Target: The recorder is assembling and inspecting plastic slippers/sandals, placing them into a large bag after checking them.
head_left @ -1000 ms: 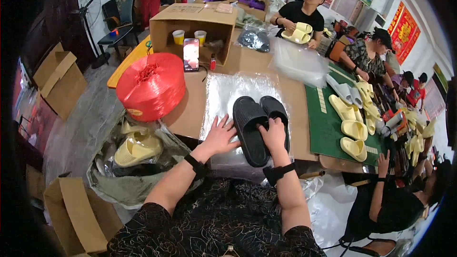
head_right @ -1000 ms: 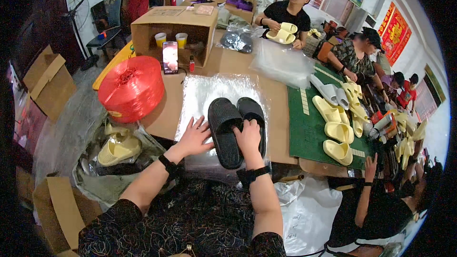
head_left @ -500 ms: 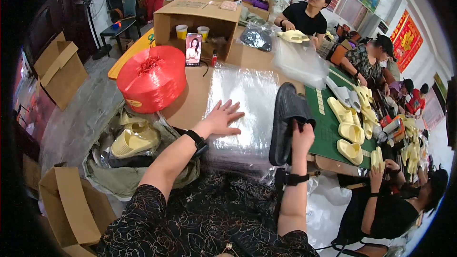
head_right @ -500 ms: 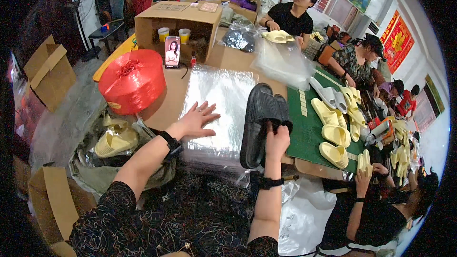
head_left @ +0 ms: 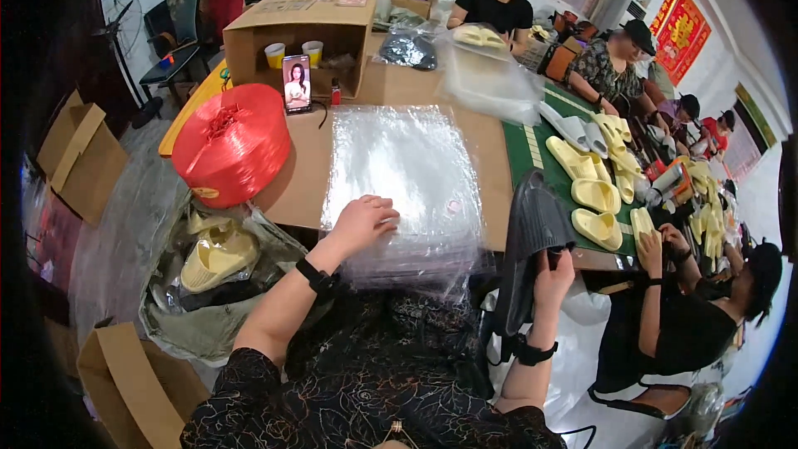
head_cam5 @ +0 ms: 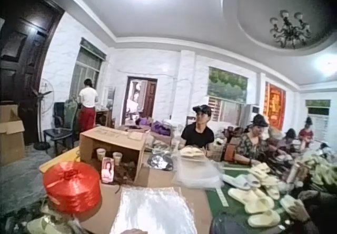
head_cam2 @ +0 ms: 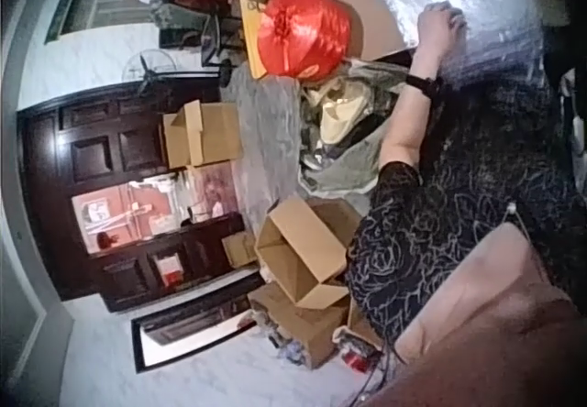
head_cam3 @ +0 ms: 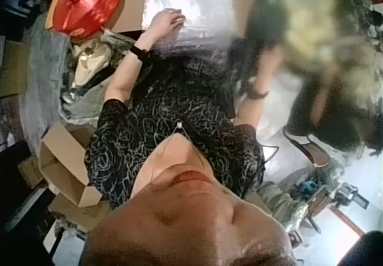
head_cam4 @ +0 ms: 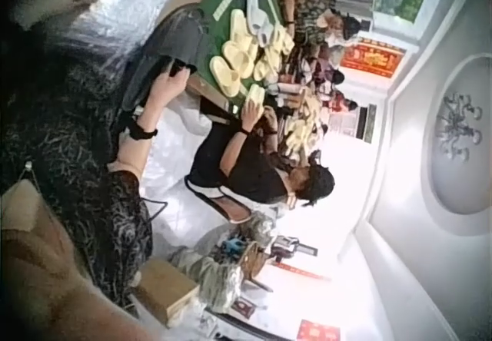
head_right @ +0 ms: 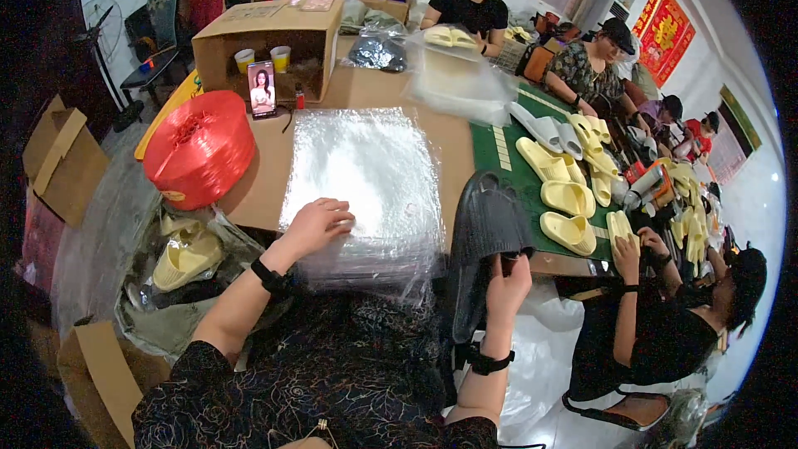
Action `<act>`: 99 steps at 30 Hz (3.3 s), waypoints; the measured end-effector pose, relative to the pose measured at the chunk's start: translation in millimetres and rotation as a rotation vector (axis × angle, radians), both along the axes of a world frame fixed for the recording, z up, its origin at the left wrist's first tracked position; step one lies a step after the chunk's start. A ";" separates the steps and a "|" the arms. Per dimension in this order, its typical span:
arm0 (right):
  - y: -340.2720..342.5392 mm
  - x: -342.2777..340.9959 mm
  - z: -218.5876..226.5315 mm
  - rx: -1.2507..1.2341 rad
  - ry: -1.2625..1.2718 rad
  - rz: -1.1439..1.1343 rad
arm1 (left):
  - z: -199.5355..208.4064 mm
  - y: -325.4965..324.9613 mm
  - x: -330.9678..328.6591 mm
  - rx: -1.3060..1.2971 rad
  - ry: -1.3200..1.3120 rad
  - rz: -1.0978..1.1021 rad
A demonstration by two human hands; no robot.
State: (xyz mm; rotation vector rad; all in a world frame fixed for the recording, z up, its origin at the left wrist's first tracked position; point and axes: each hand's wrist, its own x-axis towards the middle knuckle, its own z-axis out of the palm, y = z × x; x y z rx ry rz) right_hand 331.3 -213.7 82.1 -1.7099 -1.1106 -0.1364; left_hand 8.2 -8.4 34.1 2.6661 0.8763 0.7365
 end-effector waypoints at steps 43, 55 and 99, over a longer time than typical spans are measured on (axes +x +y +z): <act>100.6 -113.5 -48.7 -0.342 -0.299 0.346 | 56.6 -42.3 24.3 -0.223 -0.342 -0.341; 242.5 -141.1 -44.7 -0.382 -0.113 0.094 | 63.1 -32.7 -1.2 0.033 -0.240 -0.444; 47.5 -36.9 -25.1 -0.243 -0.425 0.587 | 7.7 -45.0 -78.0 0.049 -0.132 -0.093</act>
